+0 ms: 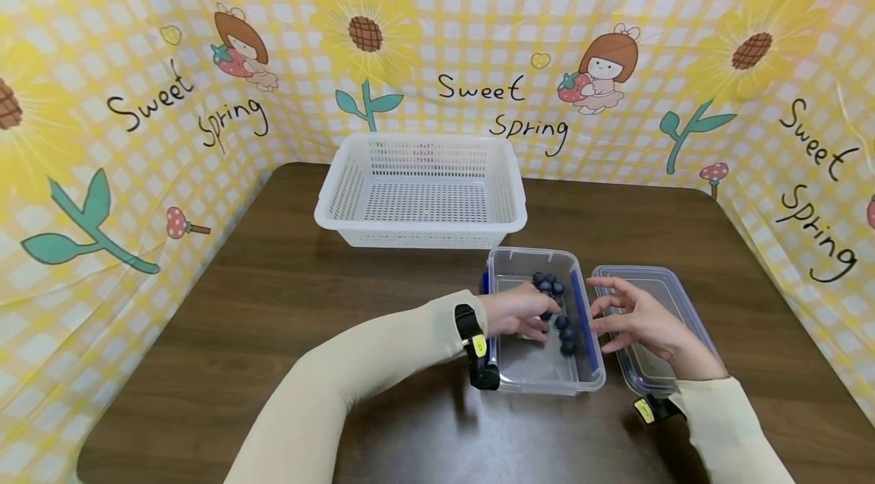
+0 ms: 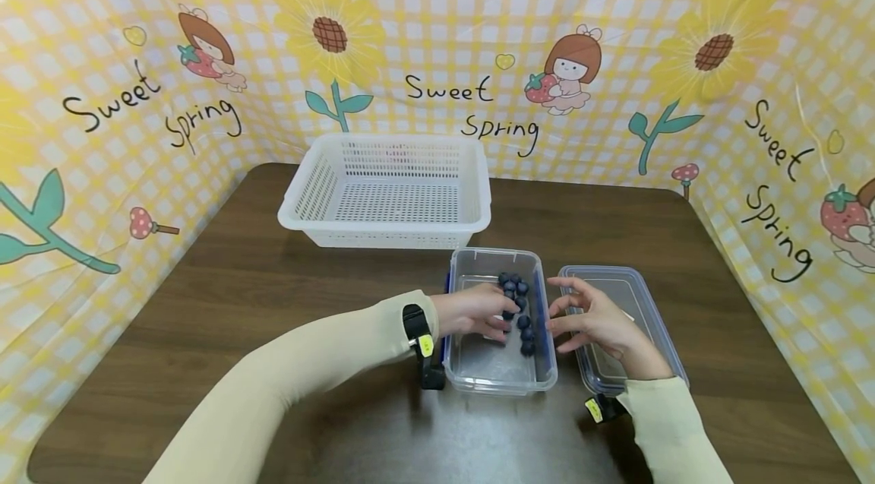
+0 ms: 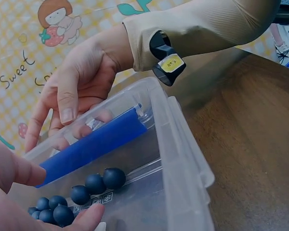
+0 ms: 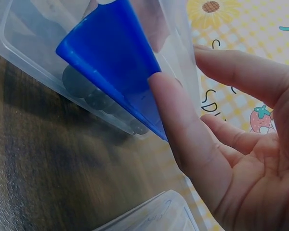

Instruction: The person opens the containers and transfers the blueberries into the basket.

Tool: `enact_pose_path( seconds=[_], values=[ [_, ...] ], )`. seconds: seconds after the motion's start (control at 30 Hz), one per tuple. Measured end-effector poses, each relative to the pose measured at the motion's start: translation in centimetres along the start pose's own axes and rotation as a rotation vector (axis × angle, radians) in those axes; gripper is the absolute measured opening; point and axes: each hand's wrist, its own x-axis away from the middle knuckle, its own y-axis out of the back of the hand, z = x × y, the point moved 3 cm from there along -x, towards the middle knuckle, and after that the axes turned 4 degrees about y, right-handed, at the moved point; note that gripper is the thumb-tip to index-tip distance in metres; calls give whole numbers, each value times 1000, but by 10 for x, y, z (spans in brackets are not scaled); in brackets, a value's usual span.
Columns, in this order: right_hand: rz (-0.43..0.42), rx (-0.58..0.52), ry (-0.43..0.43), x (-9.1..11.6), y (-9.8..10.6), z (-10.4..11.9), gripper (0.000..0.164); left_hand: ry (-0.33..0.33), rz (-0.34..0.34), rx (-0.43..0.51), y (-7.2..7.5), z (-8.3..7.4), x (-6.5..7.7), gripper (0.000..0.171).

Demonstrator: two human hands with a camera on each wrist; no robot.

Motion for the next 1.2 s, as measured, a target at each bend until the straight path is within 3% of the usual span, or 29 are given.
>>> enact_pose_path(
  seconds=[0.13, 0.33, 0.63, 0.8, 1.0, 1.2],
  values=[
    [-3, 9, -8, 0, -1, 1, 65, -6, -14, 18, -2, 0, -2, 35],
    [-8, 9, -7, 2, -3, 1, 64, -61, -19, -27, -3, 0, -6, 13],
    [-5, -35, -7, 2, -4, -1, 56, -78, 40, -111, -1, -2, -13, 29],
    [-11, -40, -6, 3, -4, -1, 53, -89, 49, -134, -1, -3, -17, 27],
    [-10, -31, 9, 3, -5, 0, 52, -99, 34, -111, -3, -4, -17, 29],
    [-7, -13, 15, 3, -5, 0, 50, -81, 75, -4, -3, -8, -14, 24]
  ],
)
